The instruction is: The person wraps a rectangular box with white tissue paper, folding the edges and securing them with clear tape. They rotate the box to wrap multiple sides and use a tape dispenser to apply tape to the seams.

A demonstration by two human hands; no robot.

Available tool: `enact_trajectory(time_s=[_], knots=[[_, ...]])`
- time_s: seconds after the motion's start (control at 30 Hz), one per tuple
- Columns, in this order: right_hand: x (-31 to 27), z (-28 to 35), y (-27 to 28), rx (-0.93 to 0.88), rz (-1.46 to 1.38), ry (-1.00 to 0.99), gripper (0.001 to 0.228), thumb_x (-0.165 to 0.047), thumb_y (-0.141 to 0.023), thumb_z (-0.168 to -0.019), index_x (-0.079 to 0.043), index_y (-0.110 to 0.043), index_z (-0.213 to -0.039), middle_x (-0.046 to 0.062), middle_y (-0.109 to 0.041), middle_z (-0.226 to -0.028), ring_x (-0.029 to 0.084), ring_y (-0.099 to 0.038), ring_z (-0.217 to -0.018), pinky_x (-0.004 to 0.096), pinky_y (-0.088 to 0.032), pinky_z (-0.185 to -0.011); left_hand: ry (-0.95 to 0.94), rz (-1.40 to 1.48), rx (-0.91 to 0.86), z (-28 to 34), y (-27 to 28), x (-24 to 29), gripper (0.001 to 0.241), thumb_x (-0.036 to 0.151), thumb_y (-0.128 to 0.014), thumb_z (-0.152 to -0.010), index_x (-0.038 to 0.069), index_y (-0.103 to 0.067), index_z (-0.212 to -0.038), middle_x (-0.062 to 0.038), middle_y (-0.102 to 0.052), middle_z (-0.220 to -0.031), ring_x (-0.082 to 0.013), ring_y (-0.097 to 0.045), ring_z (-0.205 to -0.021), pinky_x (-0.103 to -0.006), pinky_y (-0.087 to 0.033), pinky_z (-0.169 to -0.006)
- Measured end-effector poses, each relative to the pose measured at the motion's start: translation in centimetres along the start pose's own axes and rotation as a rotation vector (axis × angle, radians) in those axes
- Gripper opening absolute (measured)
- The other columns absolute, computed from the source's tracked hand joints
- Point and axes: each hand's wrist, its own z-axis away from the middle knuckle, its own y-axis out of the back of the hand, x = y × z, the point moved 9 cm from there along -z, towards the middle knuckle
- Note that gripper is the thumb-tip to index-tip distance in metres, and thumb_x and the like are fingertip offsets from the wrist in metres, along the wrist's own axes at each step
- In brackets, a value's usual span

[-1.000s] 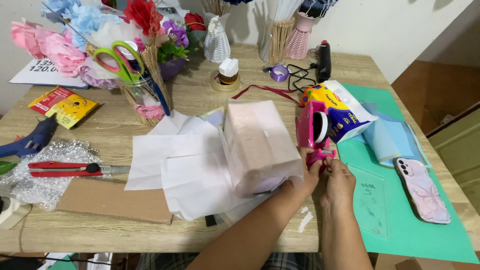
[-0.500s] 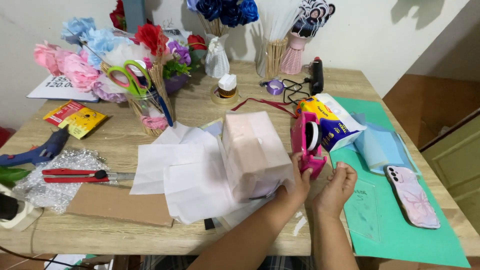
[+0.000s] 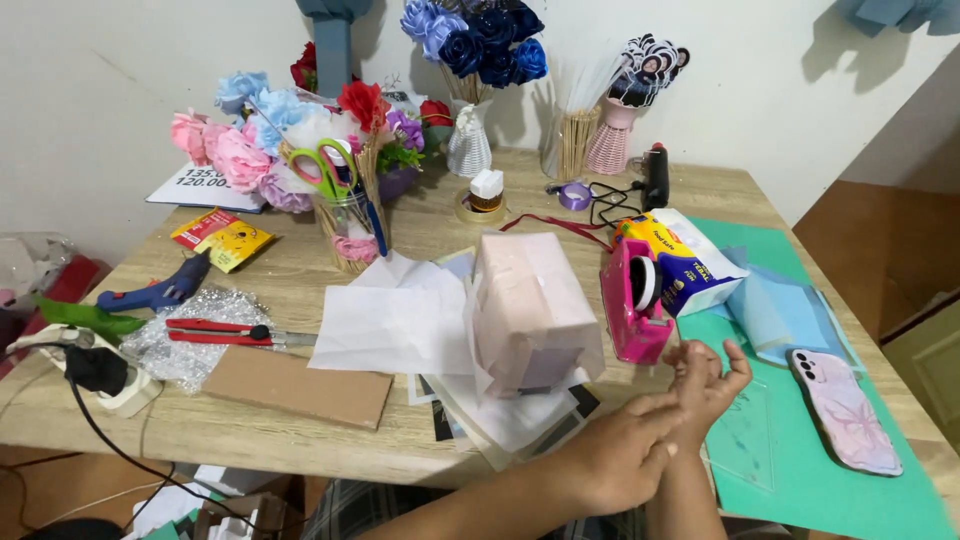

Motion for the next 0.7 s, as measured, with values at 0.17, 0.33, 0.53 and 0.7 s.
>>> enact_trajectory(time_s=[0.17,0.33,0.53,0.7], knots=[[-2.7,5.0,-4.1,-0.089,0.034,-0.172,0.046,-0.014,-0.065,-0.098,-0.016,-0.038,-0.135,0.005,-0.063,-0.096,0.014,-0.061,-0.085,0.030,-0.050,-0.084,-0.496,-0.377,0.424,3.9,10.5,7.9,0.012,0.006,-0.057,-0.100,0.002,-0.065,-0.108,-0.014,-0.069,-0.103,-0.0331,-0.067,-0.096,-0.0437,-0.054,-0.088],[-4.5,6.9,-7.5,-0.197,0.013,-0.100,0.053,-0.008,-0.069,-0.097,-0.013,-0.036,-0.138,0.007,-0.061,-0.098,0.012,-0.060,-0.079,0.026,-0.048,-0.078,-0.335,-0.755,0.709,2.8,15.5,4.4,0.028,0.019,-0.068,-0.091,0.012,-0.074,-0.117,-0.011,-0.071,-0.118,-0.0326,-0.066,-0.118,-0.0516,-0.047,-0.110],[-2.0,6.9,-8.4,-0.245,0.079,-0.116,0.071,-0.001,-0.079,-0.087,-0.010,-0.036,-0.142,0.007,-0.066,-0.098,0.007,-0.059,-0.081,0.022,-0.048,-0.078,-0.145,-0.684,0.556,1.5,16.0,0.1,0.037,0.019,-0.076,-0.089,0.007,-0.073,-0.124,-0.018,-0.069,-0.128,-0.0391,-0.060,-0.130,-0.0607,-0.034,-0.118],[-1.3,6.8,-8.5,-0.228,0.097,-0.050,0.067,0.002,-0.078,-0.088,-0.011,-0.037,-0.139,0.005,-0.065,-0.095,0.006,-0.061,-0.080,0.017,-0.050,-0.074,-0.175,-0.668,0.581,1.9,15.7,0.0,0.032,0.021,-0.070,-0.095,0.009,-0.073,-0.124,-0.018,-0.070,-0.125,-0.0385,-0.060,-0.131,-0.0599,-0.030,-0.120]])
